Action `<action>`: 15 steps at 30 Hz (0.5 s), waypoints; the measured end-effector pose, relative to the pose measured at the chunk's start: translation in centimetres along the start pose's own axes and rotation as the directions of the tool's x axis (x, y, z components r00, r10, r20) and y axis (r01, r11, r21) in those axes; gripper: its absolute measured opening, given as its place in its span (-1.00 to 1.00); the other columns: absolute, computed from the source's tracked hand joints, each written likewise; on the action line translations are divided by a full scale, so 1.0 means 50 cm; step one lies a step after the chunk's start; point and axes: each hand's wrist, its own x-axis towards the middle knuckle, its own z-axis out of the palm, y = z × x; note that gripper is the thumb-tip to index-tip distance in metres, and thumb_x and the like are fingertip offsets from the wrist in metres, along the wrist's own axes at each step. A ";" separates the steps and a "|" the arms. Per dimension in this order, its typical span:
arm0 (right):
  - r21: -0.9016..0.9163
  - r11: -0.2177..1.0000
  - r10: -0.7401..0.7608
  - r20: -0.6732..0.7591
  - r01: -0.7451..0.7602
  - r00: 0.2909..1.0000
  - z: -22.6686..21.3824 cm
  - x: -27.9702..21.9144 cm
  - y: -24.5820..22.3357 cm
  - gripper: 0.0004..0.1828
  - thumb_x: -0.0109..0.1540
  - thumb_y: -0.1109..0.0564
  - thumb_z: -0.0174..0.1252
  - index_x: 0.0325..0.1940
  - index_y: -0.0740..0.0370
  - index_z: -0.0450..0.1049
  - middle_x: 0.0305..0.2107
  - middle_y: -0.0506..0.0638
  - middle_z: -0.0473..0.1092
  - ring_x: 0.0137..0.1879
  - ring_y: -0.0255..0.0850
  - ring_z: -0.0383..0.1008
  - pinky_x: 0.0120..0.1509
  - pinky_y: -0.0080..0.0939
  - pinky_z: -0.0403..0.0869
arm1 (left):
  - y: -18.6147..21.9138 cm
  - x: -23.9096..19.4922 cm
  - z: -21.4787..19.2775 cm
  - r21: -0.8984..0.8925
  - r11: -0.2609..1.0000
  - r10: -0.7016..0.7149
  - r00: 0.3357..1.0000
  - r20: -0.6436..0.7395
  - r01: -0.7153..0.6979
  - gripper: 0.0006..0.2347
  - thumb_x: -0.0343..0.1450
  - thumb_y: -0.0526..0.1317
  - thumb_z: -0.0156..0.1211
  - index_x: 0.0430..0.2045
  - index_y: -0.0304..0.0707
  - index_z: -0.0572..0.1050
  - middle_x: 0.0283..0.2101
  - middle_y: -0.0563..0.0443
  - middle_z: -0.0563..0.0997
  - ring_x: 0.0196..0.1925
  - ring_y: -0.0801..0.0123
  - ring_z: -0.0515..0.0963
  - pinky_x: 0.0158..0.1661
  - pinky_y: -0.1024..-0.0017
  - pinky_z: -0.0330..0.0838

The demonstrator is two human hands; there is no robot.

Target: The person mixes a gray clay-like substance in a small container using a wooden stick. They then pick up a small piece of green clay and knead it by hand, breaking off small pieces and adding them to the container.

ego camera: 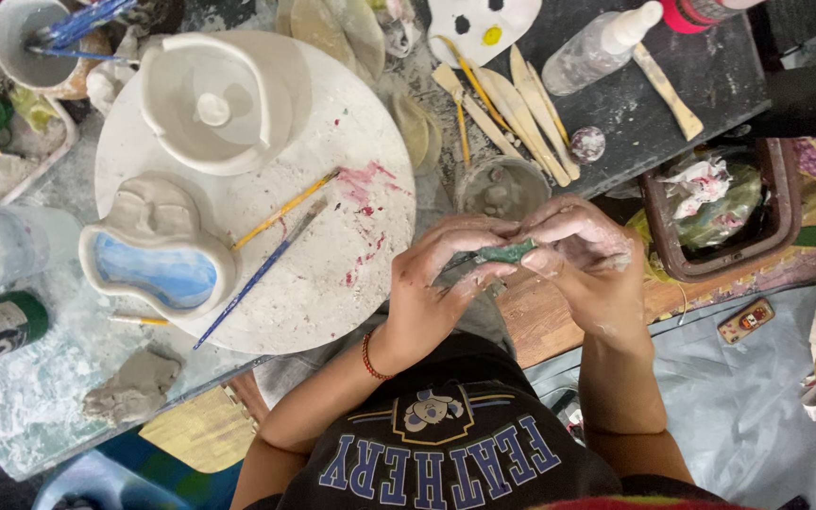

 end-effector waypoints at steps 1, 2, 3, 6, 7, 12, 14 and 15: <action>-0.005 1.000 -0.009 -0.014 0.009 1.000 0.003 0.000 0.009 -0.83 0.24 0.38 0.33 -0.10 0.37 0.51 -0.10 0.12 0.45 0.02 -0.23 0.51 0.18 -0.26 0.51 | -0.002 -0.001 -0.001 0.012 1.000 -0.011 1.000 -0.017 0.011 -0.75 0.37 -0.39 0.42 -0.11 -0.30 0.52 0.02 -0.08 0.65 0.13 0.16 0.66 0.17 0.30 0.56; -0.010 1.000 -0.019 -0.029 0.018 0.999 0.005 0.000 0.018 -0.83 0.25 0.38 0.32 -0.09 0.38 0.50 -0.08 0.13 0.45 0.02 -0.24 0.51 0.20 -0.27 0.51 | -0.003 -0.002 -0.001 0.024 0.999 -0.021 0.999 -0.034 0.022 -0.75 0.37 -0.39 0.42 -0.12 -0.31 0.53 -0.01 -0.08 0.66 0.11 0.16 0.67 0.16 0.30 0.56; 0.005 1.000 -0.014 -0.038 0.014 0.999 0.005 0.000 0.025 -0.83 0.26 0.39 0.32 -0.09 0.38 0.51 -0.11 0.14 0.45 -0.02 -0.24 0.52 0.11 -0.29 0.51 | -0.004 -0.003 0.001 0.036 0.999 -0.030 0.998 -0.050 0.032 -0.75 0.37 -0.39 0.42 -0.12 -0.32 0.53 -0.02 -0.08 0.66 0.10 0.17 0.67 0.14 0.31 0.56; 0.064 0.998 -0.015 -0.073 0.019 0.997 0.008 0.001 0.035 -0.85 0.27 0.41 0.30 -0.09 0.39 0.52 -0.16 0.16 0.46 -0.12 -0.26 0.52 -0.11 -0.34 0.51 | -0.005 -0.006 0.010 0.067 0.996 -0.056 0.995 -0.088 0.062 -0.76 0.37 -0.39 0.43 -0.12 -0.33 0.53 -0.04 -0.09 0.66 0.06 0.17 0.68 0.10 0.33 0.57; 0.093 0.995 -0.024 -0.087 0.032 0.996 0.010 0.002 0.035 -0.85 0.28 0.41 0.31 -0.09 0.39 0.51 -0.16 0.15 0.45 -0.14 -0.26 0.52 -0.14 -0.34 0.51 | -0.005 -0.007 0.013 0.077 0.994 -0.068 0.993 -0.097 0.076 -0.76 0.37 -0.38 0.43 -0.13 -0.33 0.54 -0.05 -0.09 0.66 0.04 0.18 0.68 0.09 0.34 0.57; 0.026 1.000 -0.015 -0.087 0.018 0.996 0.011 0.015 0.024 -0.90 0.36 0.31 0.25 -0.06 0.40 0.49 -0.08 0.17 0.45 -0.17 -0.27 0.51 -0.18 -0.33 0.51 | 0.002 -0.004 0.017 0.075 0.992 -0.092 0.987 -0.130 0.102 -0.74 0.39 -0.36 0.44 -0.08 -0.30 0.53 -0.05 -0.08 0.67 -0.01 0.22 0.70 0.04 0.37 0.58; -0.003 1.000 0.008 -0.034 -0.008 0.999 0.003 0.022 0.016 -0.88 0.41 0.26 0.19 -0.02 0.42 0.50 -0.05 0.22 0.47 -0.13 -0.27 0.50 -0.15 -0.35 0.49 | 0.007 -0.001 0.020 0.094 0.987 -0.116 0.981 -0.157 0.132 -0.73 0.40 -0.35 0.43 -0.06 -0.29 0.50 -0.04 -0.09 0.66 -0.01 0.23 0.70 0.02 0.40 0.59; 0.017 1.000 0.022 -0.045 -0.021 0.999 0.002 0.024 0.015 -0.88 0.42 0.26 0.18 -0.01 0.41 0.50 -0.06 0.21 0.48 -0.18 -0.29 0.49 -0.17 -0.36 0.48 | 0.009 0.000 0.019 0.089 0.986 -0.123 0.980 -0.153 0.138 -0.72 0.42 -0.35 0.41 -0.04 -0.29 0.50 -0.03 -0.09 0.66 -0.01 0.23 0.70 0.02 0.40 0.59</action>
